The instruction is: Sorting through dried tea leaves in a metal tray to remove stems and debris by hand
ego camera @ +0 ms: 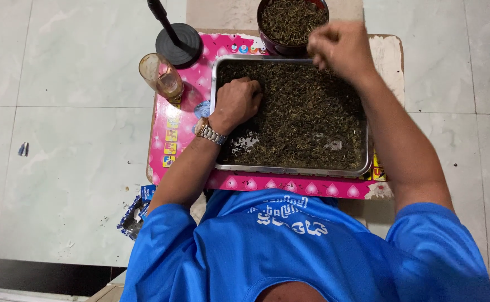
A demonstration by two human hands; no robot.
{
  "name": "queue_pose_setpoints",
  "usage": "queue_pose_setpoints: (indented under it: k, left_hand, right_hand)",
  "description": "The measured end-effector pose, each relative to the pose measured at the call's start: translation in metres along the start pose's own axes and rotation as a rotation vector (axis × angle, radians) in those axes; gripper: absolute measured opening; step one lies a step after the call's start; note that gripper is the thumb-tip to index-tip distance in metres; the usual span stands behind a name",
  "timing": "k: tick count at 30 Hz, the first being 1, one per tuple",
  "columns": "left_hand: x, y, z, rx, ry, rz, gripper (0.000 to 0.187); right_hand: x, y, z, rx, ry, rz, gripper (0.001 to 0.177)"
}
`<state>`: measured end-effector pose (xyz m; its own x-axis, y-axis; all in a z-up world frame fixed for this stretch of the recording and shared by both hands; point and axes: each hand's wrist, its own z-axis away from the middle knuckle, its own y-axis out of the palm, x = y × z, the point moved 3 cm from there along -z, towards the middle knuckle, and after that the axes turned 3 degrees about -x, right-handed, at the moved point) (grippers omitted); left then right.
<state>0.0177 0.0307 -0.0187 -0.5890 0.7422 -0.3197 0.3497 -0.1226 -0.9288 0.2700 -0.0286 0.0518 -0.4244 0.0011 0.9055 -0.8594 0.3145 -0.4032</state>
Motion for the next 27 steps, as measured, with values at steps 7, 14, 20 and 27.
queue_pose_setpoints:
  k: [7, 14, 20, 27]
  left_hand:
    - [-0.002, -0.003, -0.001, -0.011, 0.008, 0.015, 0.018]
    - [-0.001, -0.001, 0.002, 0.001, 0.017, -0.004, 0.02]
    - [-0.005, -0.013, -0.002, 0.015, -0.082, 0.08, 0.009]
    - [-0.005, -0.014, -0.001, -0.071, 0.022, 0.157, 0.006]
  right_hand:
    - [0.012, -0.008, -0.044, -0.089, 0.226, 0.246, 0.016]
    - [0.033, -0.008, 0.039, 0.187, -0.114, 0.545, 0.022]
    - [0.009, -0.01, 0.106, 0.317, -0.248, 0.745, 0.012]
    - [-0.027, -0.001, 0.122, 0.263, -0.318, 0.935, 0.032]
